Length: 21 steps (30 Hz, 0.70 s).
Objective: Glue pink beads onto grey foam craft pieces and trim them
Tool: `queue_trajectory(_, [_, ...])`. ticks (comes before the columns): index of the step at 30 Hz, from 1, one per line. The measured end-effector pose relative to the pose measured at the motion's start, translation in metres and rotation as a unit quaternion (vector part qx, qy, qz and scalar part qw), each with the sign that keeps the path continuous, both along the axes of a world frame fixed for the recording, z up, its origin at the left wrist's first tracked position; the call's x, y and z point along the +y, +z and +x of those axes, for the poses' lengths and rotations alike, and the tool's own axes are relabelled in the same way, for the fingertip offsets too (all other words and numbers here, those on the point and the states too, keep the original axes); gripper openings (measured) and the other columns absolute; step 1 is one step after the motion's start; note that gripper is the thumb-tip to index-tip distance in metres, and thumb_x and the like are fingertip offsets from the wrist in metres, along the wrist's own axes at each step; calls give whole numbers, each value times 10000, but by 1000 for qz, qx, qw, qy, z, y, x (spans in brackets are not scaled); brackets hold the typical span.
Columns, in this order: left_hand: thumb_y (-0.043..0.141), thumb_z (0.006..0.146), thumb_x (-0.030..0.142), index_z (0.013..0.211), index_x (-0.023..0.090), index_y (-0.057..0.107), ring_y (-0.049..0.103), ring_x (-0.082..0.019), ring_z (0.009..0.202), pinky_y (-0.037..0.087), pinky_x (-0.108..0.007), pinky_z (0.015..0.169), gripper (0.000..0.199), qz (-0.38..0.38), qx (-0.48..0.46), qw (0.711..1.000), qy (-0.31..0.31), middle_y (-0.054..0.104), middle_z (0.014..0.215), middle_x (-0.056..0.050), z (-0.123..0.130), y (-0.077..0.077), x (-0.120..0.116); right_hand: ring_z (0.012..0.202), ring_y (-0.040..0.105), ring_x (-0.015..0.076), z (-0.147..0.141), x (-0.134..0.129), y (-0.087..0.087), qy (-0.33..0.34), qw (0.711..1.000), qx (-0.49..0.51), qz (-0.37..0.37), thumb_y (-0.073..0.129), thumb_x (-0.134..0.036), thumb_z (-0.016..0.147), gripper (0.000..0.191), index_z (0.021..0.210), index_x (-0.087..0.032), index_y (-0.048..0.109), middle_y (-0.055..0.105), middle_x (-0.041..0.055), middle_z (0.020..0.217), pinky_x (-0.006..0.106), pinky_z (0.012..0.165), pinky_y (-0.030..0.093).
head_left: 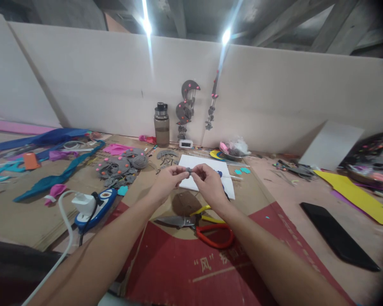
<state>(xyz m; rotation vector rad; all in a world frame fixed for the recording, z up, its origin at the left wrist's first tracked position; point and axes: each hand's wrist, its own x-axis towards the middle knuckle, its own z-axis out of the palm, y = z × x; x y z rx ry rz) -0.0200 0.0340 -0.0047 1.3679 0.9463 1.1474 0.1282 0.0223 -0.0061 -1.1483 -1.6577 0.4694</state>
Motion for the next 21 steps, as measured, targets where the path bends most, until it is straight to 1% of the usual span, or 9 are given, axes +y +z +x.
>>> queue_trajectory(6, [643,694,378,747,143,613,350,-54,453,222,-202,430,242,-12,-5,1000,-15,477,553,30,-2,1,-1,664,500,138,0,0,0,-9,1000,-20,19,515,-242,778,97,812,-191,590,586,23,760,262,608,391])
queue_trajectory(9, [627,707,390,729,141,616,362,-57,448,224,-197,427,250,-13,-9,1000,-20,442,511,36,-3,0,-1,658,495,136,0,-1,0,-13,999,-38,33,522,-227,776,90,814,-192,596,584,22,758,261,600,386])
queue_trajectory(12, [634,703,370,736,137,612,377,-53,437,233,-188,420,237,-15,-13,1000,-16,472,511,30,-3,-1,1,681,505,140,0,-3,1,-9,998,-50,48,516,-207,781,94,825,-192,597,591,28,787,266,615,389])
queue_trajectory(16, [663,679,328,777,145,585,430,-56,430,283,-180,421,221,-46,-34,998,-16,538,544,25,-3,0,2,706,508,144,0,-5,2,-1,995,-69,67,507,-194,799,100,837,-190,599,592,38,816,271,631,395])
queue_trajectory(19, [676,665,339,784,145,591,496,-74,479,319,-179,433,242,-69,-40,996,-34,564,582,13,-4,3,1,708,499,141,0,-5,2,4,992,-84,91,501,-168,800,99,812,-184,598,572,35,799,266,629,395])
queue_trajectory(21, [690,648,346,756,138,606,494,-74,495,331,-179,437,249,-72,-38,996,-23,550,587,14,-4,4,1,706,493,139,0,-5,2,11,990,-91,104,497,-157,800,100,795,-182,594,565,35,801,262,626,397])
